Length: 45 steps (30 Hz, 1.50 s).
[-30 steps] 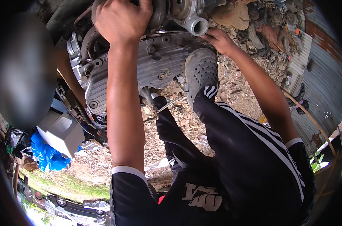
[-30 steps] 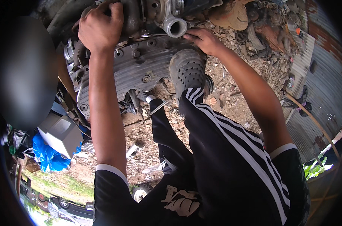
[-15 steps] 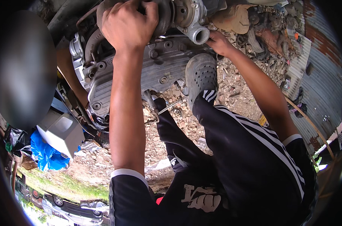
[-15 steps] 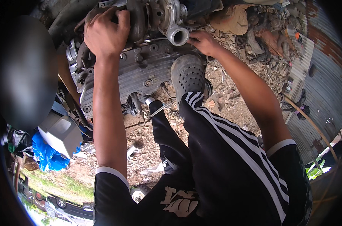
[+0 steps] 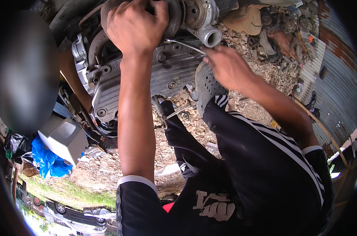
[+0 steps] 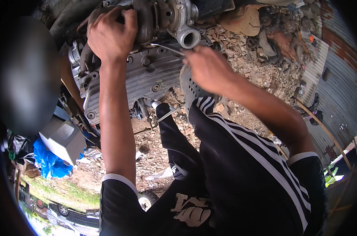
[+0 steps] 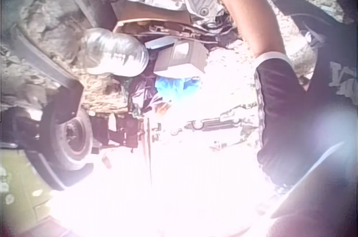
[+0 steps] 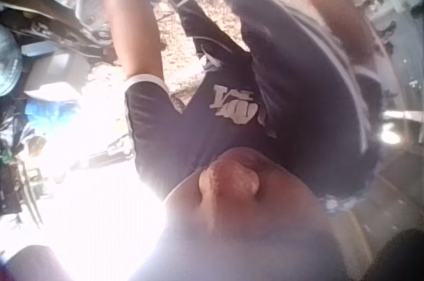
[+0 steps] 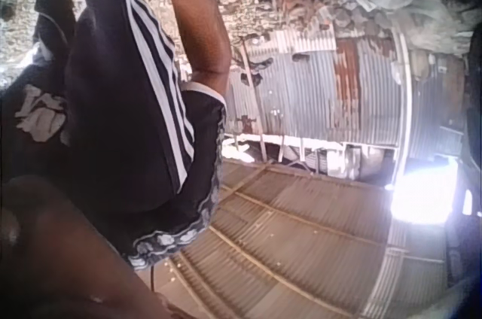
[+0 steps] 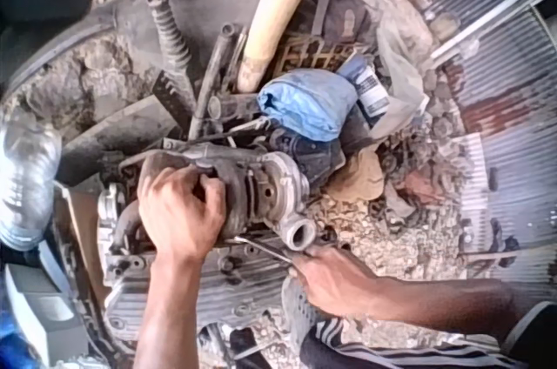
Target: The person uses a wrench to loosen and remove bolts from a car engine block resting on the ground. They repeatedly reposition the engine and adjust their stance while working on different bolt locations.
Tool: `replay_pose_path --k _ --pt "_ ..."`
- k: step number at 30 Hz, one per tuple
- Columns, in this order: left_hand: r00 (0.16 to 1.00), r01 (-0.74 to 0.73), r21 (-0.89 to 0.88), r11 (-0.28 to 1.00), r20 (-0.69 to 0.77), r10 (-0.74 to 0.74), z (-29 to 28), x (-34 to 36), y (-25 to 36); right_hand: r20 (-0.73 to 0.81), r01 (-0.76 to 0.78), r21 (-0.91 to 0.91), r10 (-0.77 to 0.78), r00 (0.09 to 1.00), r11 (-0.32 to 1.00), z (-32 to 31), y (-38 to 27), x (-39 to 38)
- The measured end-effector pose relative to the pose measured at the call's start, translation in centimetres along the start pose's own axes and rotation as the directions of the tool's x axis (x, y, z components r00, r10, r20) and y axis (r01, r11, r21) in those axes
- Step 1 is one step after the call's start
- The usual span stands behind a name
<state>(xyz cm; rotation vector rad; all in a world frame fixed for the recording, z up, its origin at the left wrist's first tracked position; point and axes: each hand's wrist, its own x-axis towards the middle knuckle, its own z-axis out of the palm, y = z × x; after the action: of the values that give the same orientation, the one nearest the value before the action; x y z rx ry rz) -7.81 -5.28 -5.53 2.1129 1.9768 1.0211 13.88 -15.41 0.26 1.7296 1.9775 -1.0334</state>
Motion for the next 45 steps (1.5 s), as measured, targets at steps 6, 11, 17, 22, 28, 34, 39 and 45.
replay_pose_path --k 6,11,17,22,28,34,39,45 --pt "0.999 -0.018 -0.039 0.999 -0.043 0.016 0.5 -0.1 -0.6 -0.142 0.171 -0.118 -0.187 0.972 0.978 -1.4 -2.2 -2.8" --pt "1.000 -0.024 -0.065 0.998 -0.001 0.024 -1.0 0.8 1.4 -0.152 0.062 0.170 -0.036 0.988 0.983 -0.9 6.4 -4.1" --pt "0.997 -0.069 -0.078 0.995 -0.042 0.066 -1.2 0.8 1.3 -0.082 0.078 0.475 -0.044 0.996 0.876 2.5 14.3 1.5" --pt "0.997 -0.069 -0.086 0.994 -0.023 0.067 -1.1 0.8 1.2 -0.015 0.012 0.589 -0.004 1.000 0.808 4.1 14.6 4.0" --pt "0.997 -0.082 -0.079 0.993 -0.010 0.082 -1.0 0.7 0.9 0.096 -0.154 0.736 0.123 0.988 0.659 4.5 15.3 5.3" --pt "0.999 -0.047 -0.072 0.996 0.002 0.048 -1.2 0.9 1.3 0.107 -0.125 0.762 0.066 0.992 0.636 4.0 16.2 7.2" --pt "0.997 -0.073 -0.080 0.994 -0.013 0.072 -1.0 0.9 0.9 0.180 -0.187 0.824 0.066 0.981 0.535 3.8 16.9 8.2" --pt "0.998 -0.059 -0.057 0.997 -0.011 0.059 -1.2 0.9 1.4 0.197 -0.220 0.849 0.098 0.975 0.481 5.0 15.9 7.3"
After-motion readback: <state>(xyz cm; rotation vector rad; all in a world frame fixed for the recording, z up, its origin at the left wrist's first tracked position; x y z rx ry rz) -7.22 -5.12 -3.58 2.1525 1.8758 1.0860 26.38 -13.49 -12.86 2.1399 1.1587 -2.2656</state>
